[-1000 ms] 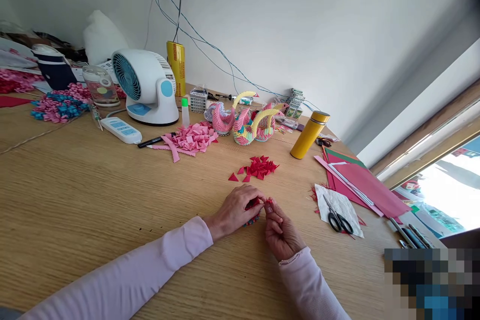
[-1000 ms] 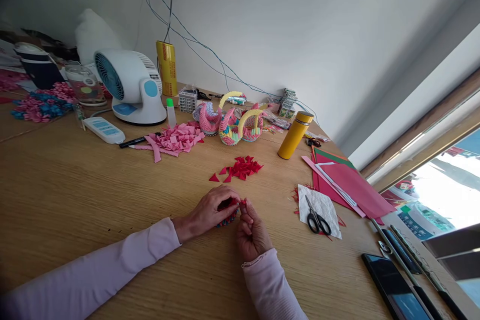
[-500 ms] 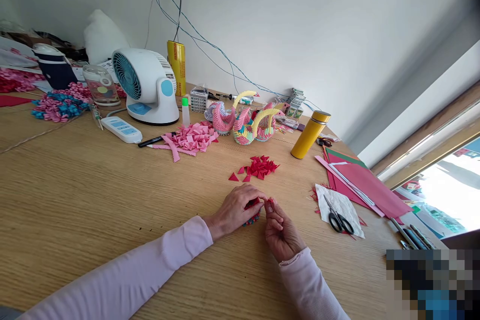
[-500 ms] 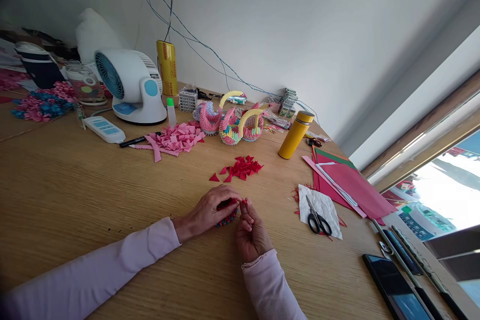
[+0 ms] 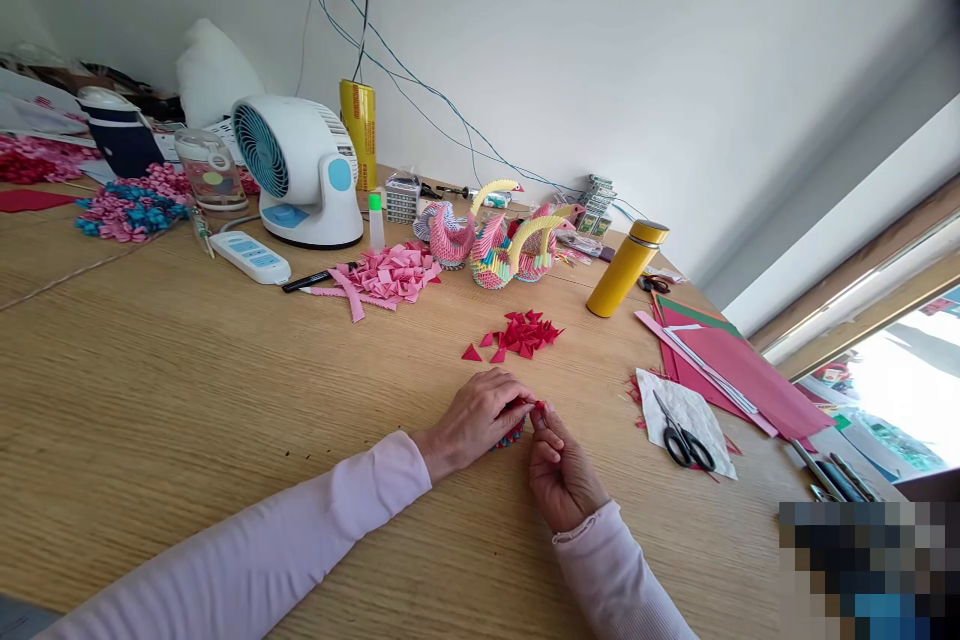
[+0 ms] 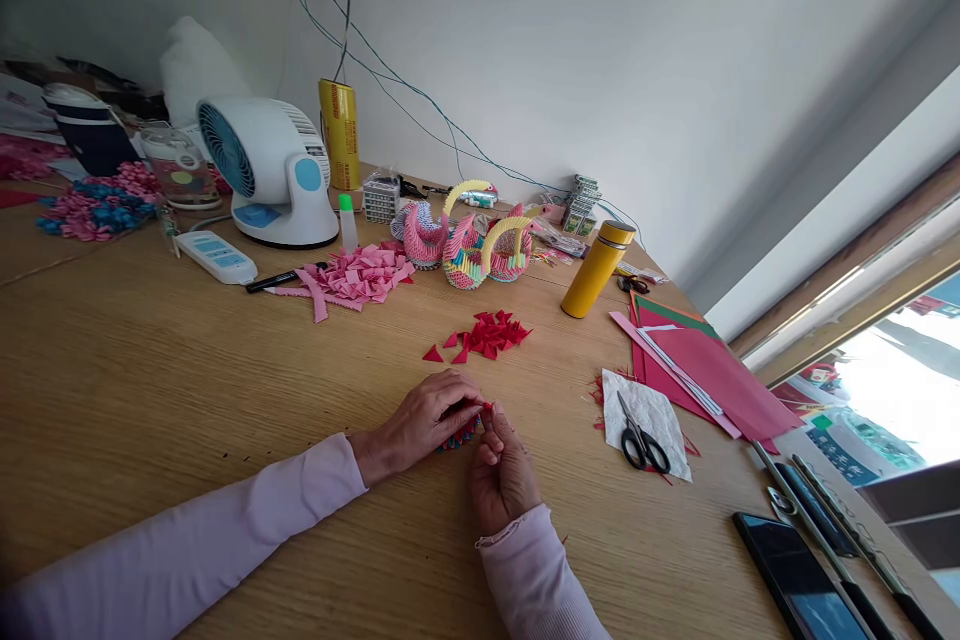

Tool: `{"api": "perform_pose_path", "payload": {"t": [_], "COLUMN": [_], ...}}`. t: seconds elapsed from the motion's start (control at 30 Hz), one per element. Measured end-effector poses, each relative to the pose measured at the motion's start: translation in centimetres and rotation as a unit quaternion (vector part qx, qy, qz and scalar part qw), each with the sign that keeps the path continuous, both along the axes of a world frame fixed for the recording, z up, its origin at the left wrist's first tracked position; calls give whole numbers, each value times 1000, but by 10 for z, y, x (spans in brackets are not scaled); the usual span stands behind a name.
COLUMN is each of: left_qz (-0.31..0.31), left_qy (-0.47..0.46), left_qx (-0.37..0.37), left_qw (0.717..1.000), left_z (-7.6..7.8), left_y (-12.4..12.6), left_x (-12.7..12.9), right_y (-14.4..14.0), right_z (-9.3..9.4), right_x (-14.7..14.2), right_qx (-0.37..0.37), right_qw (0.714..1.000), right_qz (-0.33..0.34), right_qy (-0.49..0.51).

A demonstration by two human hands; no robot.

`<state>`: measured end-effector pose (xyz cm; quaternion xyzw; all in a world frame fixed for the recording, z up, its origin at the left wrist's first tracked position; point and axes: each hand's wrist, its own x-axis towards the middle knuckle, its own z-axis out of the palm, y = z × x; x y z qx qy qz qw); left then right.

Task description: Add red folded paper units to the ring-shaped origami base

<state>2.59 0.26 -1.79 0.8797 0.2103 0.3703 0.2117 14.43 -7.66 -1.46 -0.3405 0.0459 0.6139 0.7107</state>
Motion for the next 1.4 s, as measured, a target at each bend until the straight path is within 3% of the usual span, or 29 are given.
{"api": "perform_pose_path", "payload": {"t": [0.17, 0.5, 0.73, 0.97, 1.4], "left_qz": [10, 12, 9, 5, 16], "left_qy": [18, 19, 14, -2, 4], "left_qx": [17, 12, 2, 1, -4], "left_qw": [1000, 1000, 1000, 1000, 1000], "left_z": [2, 0, 2, 2, 6], "left_y": [-1, -1, -1, -1, -5], "left_x": [0, 1, 0, -1, -1], "right_y": [-1, 0, -2, -2, 1], "right_z": [5, 2, 17, 7, 7], "right_x": [-5, -2, -8, 7, 13], "right_qx": [-10, -9, -37, 26, 25], "right_qw": [1000, 1000, 999, 998, 994], "right_qz": [-26, -7, -29, 60, 85], "right_qy": [9, -11, 18, 24, 69]}}
